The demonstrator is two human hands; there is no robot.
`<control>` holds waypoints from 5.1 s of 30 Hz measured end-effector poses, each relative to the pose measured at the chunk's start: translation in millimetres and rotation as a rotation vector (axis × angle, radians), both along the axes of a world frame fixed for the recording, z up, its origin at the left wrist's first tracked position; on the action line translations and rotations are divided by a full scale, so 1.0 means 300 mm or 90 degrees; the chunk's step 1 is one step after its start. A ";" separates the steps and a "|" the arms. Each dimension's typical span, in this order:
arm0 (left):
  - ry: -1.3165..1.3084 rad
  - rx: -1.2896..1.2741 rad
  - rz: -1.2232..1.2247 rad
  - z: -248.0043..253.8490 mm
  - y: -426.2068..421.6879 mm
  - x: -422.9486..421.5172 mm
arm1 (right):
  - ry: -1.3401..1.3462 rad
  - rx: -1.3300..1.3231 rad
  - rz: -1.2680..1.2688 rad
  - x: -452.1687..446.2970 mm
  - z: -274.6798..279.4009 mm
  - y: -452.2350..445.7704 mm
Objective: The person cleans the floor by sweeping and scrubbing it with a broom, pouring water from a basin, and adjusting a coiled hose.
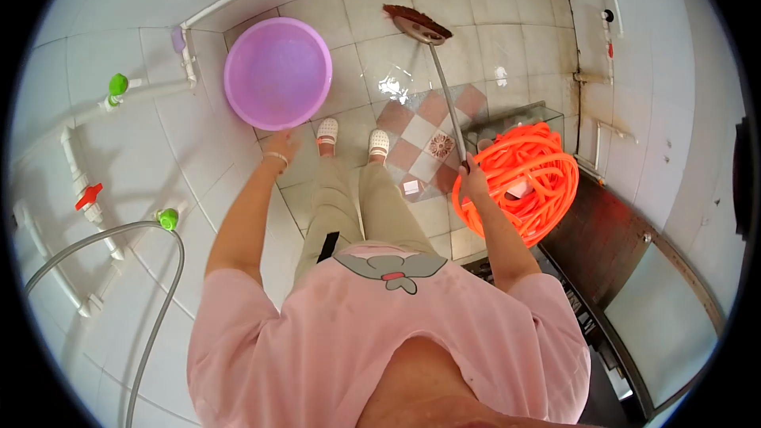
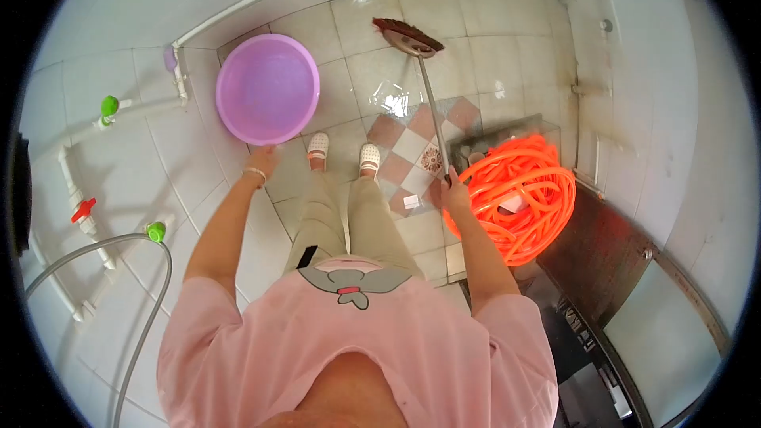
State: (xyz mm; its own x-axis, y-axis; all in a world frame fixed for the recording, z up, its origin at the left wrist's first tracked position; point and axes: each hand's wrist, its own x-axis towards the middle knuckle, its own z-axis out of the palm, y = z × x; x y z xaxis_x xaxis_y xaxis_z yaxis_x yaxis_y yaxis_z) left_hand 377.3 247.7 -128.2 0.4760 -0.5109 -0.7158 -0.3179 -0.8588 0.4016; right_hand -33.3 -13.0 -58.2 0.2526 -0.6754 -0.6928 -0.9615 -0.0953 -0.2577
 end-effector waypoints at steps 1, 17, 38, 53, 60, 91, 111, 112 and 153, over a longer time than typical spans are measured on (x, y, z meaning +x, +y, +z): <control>0.021 0.003 0.041 -0.037 0.064 -0.039 | -0.057 -0.033 0.007 -0.041 -0.057 0.037; 0.038 0.180 0.352 -0.640 0.294 0.065 | -0.033 -0.117 0.090 0.121 -0.327 0.346; 0.358 -0.314 1.257 -1.218 0.327 0.132 | 0.124 0.040 0.069 -0.044 -0.360 0.488; 0.109 -0.210 1.421 -0.606 -0.028 0.445 | 0.027 0.047 0.122 0.078 -0.195 0.359; 0.061 -0.122 1.442 -0.627 0.029 0.299 | 0.022 0.102 0.102 0.099 -0.165 0.317; 0.373 -0.100 1.665 -0.752 0.479 -0.486 | 0.071 0.062 0.300 0.024 -0.296 0.295; -0.026 0.124 0.885 -0.589 0.226 -0.155 | -0.018 0.155 -0.031 -0.163 -0.139 0.422; 0.005 0.122 0.910 -0.598 0.240 -0.152 | -0.069 0.128 -0.020 -0.186 -0.194 0.432; 0.040 0.229 1.305 -0.735 0.107 0.500 | -0.103 0.284 -0.455 0.228 0.091 0.326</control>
State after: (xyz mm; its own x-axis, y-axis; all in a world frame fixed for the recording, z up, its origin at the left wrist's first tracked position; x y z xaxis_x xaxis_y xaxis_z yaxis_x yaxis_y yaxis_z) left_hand 527.2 279.8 -348.8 0.0224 0.7382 -0.6742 0.9844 0.1013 0.1437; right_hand 35.0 84.9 -30.9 -0.0107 -0.3825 -0.9239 -0.7001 0.6626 -0.2663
